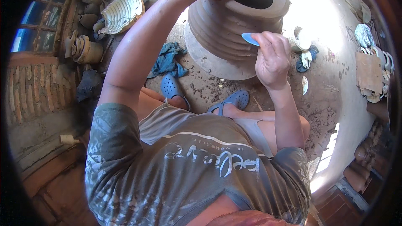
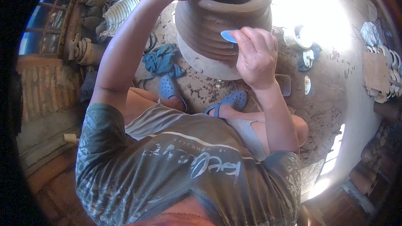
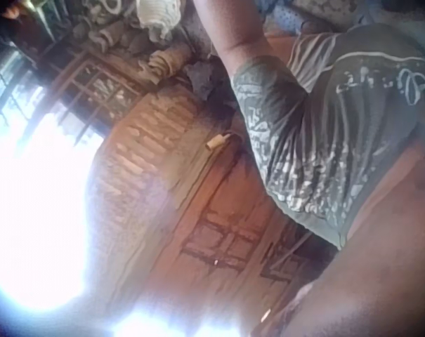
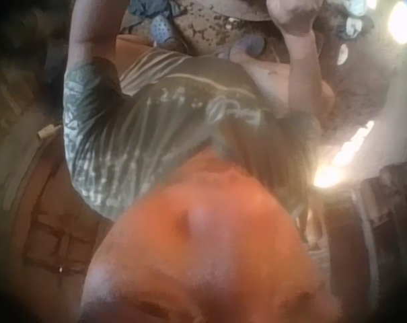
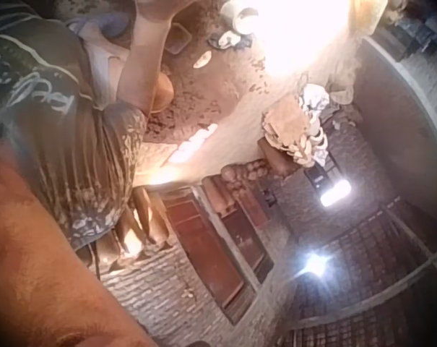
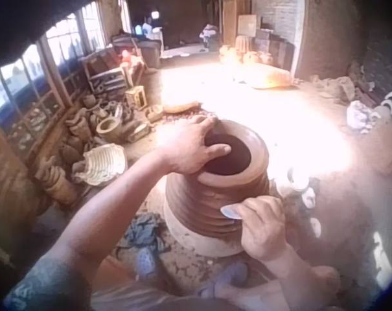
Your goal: The person uses a flat tool and their hands to smooth the exterior ridges of a large clay pot on a spinning wheel. They move the tool vertically along the side and then pick up small pieces of clay to add to the base area.
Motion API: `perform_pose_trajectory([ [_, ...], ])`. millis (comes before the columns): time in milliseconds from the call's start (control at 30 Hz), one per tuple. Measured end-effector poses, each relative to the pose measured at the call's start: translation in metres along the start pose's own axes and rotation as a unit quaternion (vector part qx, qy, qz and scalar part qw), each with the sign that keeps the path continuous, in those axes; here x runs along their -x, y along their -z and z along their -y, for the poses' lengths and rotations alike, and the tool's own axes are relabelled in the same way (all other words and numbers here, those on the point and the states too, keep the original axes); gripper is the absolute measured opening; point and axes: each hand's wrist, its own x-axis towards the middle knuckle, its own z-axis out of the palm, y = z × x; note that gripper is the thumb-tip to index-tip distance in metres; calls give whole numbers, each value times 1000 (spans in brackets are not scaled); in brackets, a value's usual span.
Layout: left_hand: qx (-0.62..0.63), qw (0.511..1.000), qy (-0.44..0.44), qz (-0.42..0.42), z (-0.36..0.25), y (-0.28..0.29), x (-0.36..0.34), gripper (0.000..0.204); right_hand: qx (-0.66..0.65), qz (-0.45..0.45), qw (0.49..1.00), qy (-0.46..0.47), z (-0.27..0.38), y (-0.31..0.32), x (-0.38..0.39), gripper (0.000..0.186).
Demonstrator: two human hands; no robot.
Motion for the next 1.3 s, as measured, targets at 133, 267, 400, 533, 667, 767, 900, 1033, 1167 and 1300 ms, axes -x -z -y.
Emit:
perform_pose_trajectory([
  [133, -7, 1000, 5, 10, -4, 1, 1, 78, 13, 29, 999, 22, 2, 5, 22, 34],
  [267, -14, 1000, 15, 12, -5, 2, 1, 76, 2, -38, 998, 42, 1, 0, 23, 38],
  [400, -32, 999, 36, 25, -8, 3, 3, 75, 37, -39, 998, 41, 2, -10, 22, 38],
  [533, -26, 999, 21, 28, -11, 4, 1, 77, 30, -29, 999, 9, 5, -11, 31, 38],
  [667, -60, 998, 8, 8, -8, 1, 5, 79, -3, 14, 1000, 4, 5, 3, 29, 38],
  [767, -51, 999, 15, 1, -6, 1, 4, 81, 6, -35, 999, 14, 0, 0, 26, 38],
  [900, -61, 997, 40, 17, -14, 4, 4, 82, 24, -33, 999, 18, -1, -9, 26, 37],
  [1033, -58, 996, 52, 34, -18, 8, 4, 83, 6, 61, 998, -10, 8, 7, 30, 36],
  [1167, -67, 997, 9, -25, -2, -3, 0, 81, -43, 66, 996, -39, 15, 21, 52, 36],
  [1300, -41, 999, 27, 13, -10, -1, 5, 75, -51, -11, 996, -77, 12, 21, 41, 34],
])
